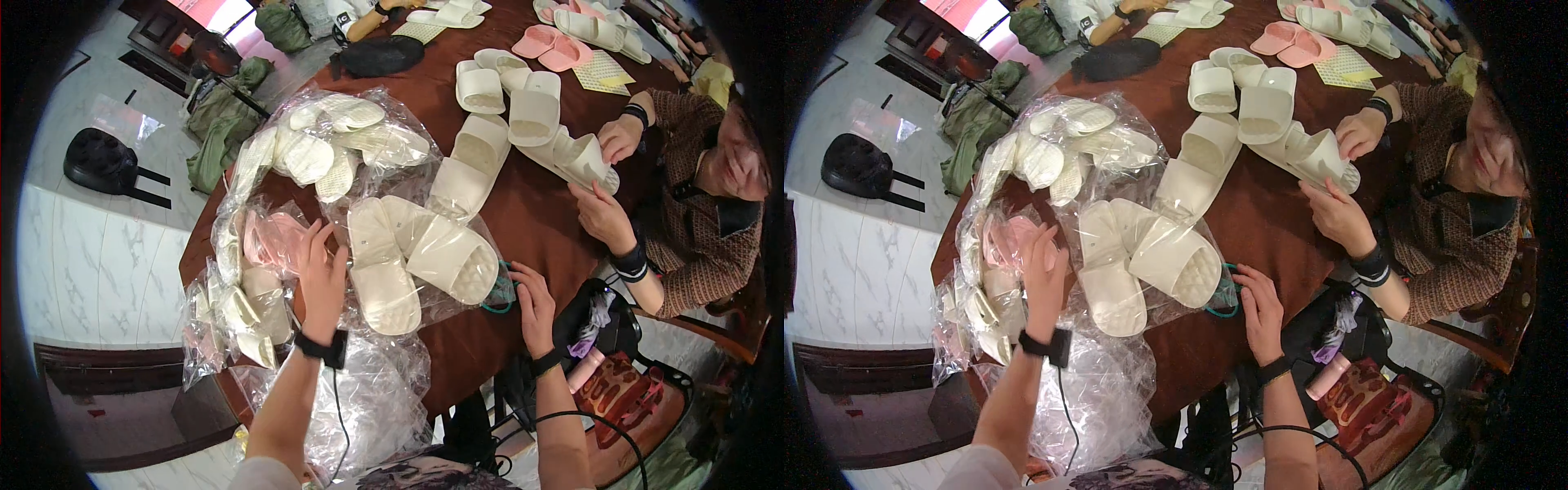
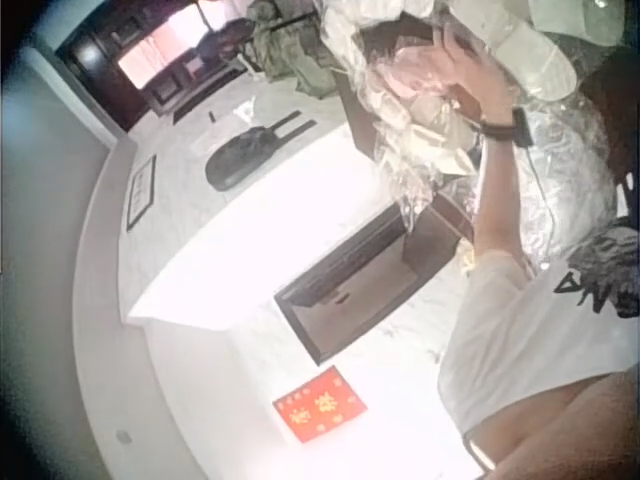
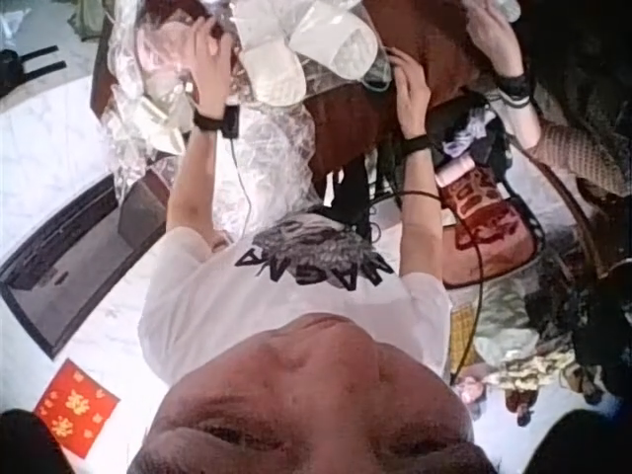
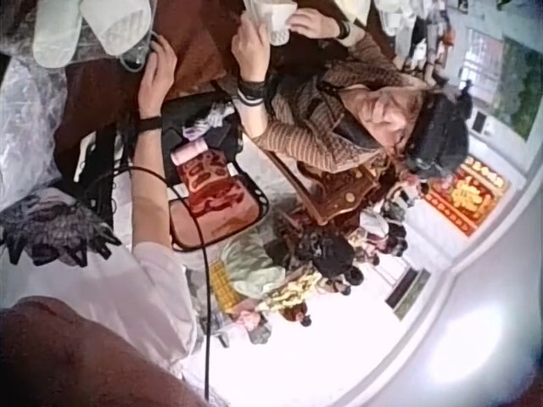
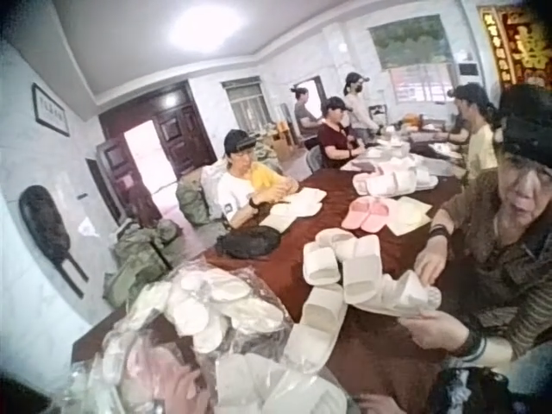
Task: Packing manufactured sandals/shoes into plastic bags at a production table.
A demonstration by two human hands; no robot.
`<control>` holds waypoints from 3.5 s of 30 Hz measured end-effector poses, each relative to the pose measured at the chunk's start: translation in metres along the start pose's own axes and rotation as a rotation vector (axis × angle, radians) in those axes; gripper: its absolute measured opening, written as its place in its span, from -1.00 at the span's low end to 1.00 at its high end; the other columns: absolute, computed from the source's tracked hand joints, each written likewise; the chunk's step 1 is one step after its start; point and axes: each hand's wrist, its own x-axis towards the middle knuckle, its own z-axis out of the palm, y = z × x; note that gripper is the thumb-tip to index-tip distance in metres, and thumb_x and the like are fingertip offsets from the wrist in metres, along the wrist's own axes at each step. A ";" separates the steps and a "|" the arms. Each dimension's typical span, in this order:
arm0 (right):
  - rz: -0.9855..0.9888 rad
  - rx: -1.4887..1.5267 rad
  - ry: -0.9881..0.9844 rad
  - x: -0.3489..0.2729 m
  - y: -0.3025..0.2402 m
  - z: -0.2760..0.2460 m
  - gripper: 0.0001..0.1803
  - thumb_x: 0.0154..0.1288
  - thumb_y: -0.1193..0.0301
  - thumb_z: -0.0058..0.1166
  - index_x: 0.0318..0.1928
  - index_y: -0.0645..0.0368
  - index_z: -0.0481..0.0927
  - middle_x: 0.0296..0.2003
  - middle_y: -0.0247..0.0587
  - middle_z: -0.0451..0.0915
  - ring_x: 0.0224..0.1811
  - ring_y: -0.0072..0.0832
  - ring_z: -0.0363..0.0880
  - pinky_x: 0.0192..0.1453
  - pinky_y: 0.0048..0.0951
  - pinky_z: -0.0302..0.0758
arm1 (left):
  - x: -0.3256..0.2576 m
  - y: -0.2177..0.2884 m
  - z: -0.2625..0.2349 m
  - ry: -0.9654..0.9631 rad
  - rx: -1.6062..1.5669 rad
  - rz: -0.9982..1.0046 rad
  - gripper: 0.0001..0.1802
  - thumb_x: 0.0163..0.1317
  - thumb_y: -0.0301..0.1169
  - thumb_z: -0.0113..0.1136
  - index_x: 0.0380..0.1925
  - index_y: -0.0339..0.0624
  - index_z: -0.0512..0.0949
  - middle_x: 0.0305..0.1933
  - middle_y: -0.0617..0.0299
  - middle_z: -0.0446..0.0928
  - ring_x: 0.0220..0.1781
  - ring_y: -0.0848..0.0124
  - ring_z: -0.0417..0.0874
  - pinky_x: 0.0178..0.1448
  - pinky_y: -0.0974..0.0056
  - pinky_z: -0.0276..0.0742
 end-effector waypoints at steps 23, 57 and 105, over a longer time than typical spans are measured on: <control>0.425 0.228 0.057 -0.021 -0.034 0.046 -0.71 0.38 0.42 0.03 0.05 0.22 0.39 -0.38 -0.27 0.57 -0.47 -0.61 0.53 -0.45 -0.59 0.52 | 0.082 -0.063 0.049 -0.355 0.302 0.112 -0.71 0.16 -0.30 0.23 -0.16 -0.20 0.56 -0.24 0.01 0.61 -0.14 0.05 0.61 -0.03 0.07 0.50; -0.246 -0.372 -1.127 -0.147 -0.146 0.134 -0.67 0.26 0.30 0.10 0.01 0.12 0.46 -0.34 -0.08 0.57 -0.28 -0.19 0.58 -0.18 -0.24 0.50 | -0.421 -0.114 -0.184 0.112 0.066 -0.689 -0.59 0.19 -0.34 0.26 0.03 -0.24 0.49 -0.04 -0.10 0.54 0.01 0.00 0.53 0.06 0.05 0.45; -0.020 -0.832 -0.364 -0.203 -0.104 0.182 -0.80 0.31 0.26 -0.06 -0.30 0.10 0.52 -0.42 0.01 0.61 -0.41 -0.01 0.60 -0.30 0.03 0.50 | -0.357 -0.161 -0.141 -0.787 -2.049 -0.738 -0.10 0.29 -0.16 0.17 0.48 0.15 -0.17 0.49 -0.13 -0.01 0.47 -0.05 0.16 0.46 -0.21 0.10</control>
